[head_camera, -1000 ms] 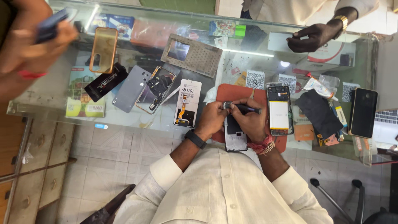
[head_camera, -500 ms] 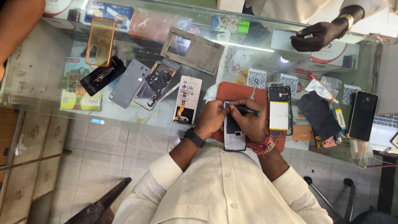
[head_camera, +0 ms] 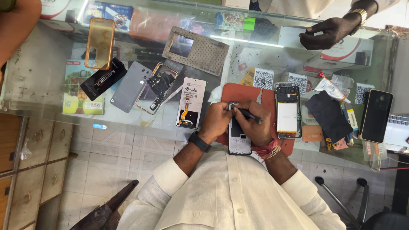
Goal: The person disassembles a smartphone, removes the battery, and applies adhesive to a new screen assembly. They then place the screen onto the phone frame and use a screwdriver to secure components.
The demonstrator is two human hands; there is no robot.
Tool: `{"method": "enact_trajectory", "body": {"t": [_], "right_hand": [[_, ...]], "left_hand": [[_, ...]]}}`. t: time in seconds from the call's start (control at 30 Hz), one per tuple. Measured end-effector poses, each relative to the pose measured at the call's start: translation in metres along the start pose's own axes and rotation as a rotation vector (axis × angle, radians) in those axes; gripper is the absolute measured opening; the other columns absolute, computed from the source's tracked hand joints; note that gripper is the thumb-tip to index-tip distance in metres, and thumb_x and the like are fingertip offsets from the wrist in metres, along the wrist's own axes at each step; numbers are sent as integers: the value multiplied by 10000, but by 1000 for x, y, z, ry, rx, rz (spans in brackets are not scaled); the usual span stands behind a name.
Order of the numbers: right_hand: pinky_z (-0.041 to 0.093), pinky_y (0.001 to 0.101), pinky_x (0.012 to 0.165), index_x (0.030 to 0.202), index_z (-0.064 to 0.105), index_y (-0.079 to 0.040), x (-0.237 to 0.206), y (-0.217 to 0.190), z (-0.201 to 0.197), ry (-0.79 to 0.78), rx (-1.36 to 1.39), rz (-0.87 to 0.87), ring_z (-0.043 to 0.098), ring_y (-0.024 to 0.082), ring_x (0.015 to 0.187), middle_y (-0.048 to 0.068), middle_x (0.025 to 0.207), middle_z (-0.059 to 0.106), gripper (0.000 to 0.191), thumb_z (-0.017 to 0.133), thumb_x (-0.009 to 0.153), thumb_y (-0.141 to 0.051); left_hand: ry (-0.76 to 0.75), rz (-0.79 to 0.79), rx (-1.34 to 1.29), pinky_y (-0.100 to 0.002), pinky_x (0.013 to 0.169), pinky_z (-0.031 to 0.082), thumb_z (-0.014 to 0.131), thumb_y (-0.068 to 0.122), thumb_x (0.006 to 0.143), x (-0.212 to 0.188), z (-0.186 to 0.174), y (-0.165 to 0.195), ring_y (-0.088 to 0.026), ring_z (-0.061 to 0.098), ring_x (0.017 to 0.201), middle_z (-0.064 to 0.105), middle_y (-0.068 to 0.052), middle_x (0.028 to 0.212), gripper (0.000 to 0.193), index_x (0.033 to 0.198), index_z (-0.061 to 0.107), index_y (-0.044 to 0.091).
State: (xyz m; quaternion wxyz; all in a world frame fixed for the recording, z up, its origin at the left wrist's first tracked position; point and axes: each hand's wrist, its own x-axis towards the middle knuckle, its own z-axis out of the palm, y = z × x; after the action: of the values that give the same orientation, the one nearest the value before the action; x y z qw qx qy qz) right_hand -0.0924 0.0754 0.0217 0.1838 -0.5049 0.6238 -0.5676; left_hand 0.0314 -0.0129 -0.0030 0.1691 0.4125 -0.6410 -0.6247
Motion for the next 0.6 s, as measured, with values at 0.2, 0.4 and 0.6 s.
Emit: {"method": "enact_trajectory", "body": {"t": [0.2, 0.4, 0.6], "right_hand": [[567, 342, 724, 983, 679, 4, 2, -7, 2, -4, -213, -176, 731, 255, 833, 142, 962, 721, 154, 773, 863, 25], [562, 358, 707, 966, 666, 0, 2, -7, 4, 10, -270, -188, 719, 270, 808, 132, 928, 707, 154, 781, 864, 13], [569, 349, 694, 937, 652, -1, 0, -6, 4, 32, -273, -182, 727, 261, 803, 131, 926, 714, 147, 778, 862, 3]], "left_hand": [[62, 79, 110, -330, 522, 509, 664, 97, 906, 0, 0, -1, -139, 695, 576, 727, -122, 685, 146, 837, 704, -25], [58, 50, 108, -332, 515, 499, 665, 105, 913, 1, -1, -3, -135, 692, 570, 733, -114, 679, 162, 834, 698, -32], [28, 8, 58, -308, 467, 466, 668, 121, 941, -2, -1, 0, -97, 620, 504, 719, -77, 635, 176, 854, 702, -28]]}}
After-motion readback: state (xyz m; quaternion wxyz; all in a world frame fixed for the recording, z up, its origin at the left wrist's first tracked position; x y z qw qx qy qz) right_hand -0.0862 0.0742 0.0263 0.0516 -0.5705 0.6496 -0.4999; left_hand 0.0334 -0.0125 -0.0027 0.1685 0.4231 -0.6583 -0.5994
